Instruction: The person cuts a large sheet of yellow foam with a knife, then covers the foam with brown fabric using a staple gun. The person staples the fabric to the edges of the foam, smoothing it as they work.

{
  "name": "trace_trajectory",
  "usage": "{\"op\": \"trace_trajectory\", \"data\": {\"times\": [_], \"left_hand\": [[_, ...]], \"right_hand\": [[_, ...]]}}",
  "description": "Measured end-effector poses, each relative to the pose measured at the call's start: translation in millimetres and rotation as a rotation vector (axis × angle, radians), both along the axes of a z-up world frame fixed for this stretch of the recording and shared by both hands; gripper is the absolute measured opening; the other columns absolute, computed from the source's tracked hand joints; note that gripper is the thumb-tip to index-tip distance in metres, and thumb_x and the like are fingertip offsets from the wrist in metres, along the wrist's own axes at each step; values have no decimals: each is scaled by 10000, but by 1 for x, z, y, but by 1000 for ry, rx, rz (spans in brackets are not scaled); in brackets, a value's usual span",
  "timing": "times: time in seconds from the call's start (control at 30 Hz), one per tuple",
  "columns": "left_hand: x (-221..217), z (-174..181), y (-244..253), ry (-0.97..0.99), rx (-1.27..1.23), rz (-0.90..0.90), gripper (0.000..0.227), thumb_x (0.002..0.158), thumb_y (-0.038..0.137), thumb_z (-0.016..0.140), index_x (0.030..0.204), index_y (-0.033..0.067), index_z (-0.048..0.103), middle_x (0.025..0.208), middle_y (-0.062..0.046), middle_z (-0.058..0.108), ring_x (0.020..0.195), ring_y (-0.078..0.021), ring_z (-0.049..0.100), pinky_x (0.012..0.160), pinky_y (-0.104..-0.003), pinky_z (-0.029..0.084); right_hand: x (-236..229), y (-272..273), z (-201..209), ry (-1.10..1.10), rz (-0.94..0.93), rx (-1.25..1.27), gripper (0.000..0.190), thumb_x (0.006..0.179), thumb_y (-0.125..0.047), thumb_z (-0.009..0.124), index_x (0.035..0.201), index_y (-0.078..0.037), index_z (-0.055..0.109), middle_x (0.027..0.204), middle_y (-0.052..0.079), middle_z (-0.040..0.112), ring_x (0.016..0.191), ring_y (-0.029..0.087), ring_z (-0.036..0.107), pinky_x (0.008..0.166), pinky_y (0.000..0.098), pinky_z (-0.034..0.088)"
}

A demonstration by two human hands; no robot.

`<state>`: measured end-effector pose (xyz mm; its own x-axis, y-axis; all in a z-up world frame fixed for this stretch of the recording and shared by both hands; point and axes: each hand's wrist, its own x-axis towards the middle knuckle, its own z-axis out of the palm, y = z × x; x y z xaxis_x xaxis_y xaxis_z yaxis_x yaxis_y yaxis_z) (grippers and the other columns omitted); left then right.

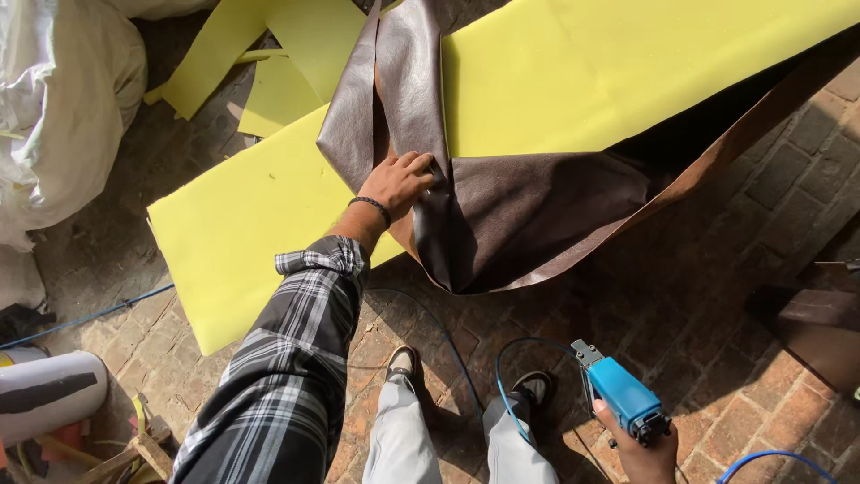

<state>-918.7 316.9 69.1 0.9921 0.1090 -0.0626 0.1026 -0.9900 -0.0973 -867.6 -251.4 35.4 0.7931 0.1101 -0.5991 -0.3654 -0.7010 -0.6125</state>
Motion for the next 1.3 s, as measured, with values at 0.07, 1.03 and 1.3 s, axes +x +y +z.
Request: {"op": "trace_trajectory", "data": {"times": [0.07,1.03,1.3], "left_hand": [[4,-8,18,18,-29,-78,320,981,215,570,1296,216,623,1495,-42,505,1370,-238,496,1045,-403,461],[-460,31,-229,90,-679,680,261,788,410,768,796,160,693,728,-114,704,685,-373,693,575,-500,530],[-518,-55,-121,-31,-486,1041,316,830,454,759,937,159,721,824,-170,724,813,-403,688,685,-516,540]], "right_hand": [[-41,8,2,109,-93,-80,471,745,-268,894,1041,71,755,886,217,756,795,327,723,734,472,570],[-324,78,-56,-58,-218,176,390,763,-258,873,1017,4,734,885,99,749,746,198,703,693,354,559],[-358,92,-60,-102,-28,276,331,797,-224,861,1006,3,743,894,88,741,765,176,691,712,336,549]]}}
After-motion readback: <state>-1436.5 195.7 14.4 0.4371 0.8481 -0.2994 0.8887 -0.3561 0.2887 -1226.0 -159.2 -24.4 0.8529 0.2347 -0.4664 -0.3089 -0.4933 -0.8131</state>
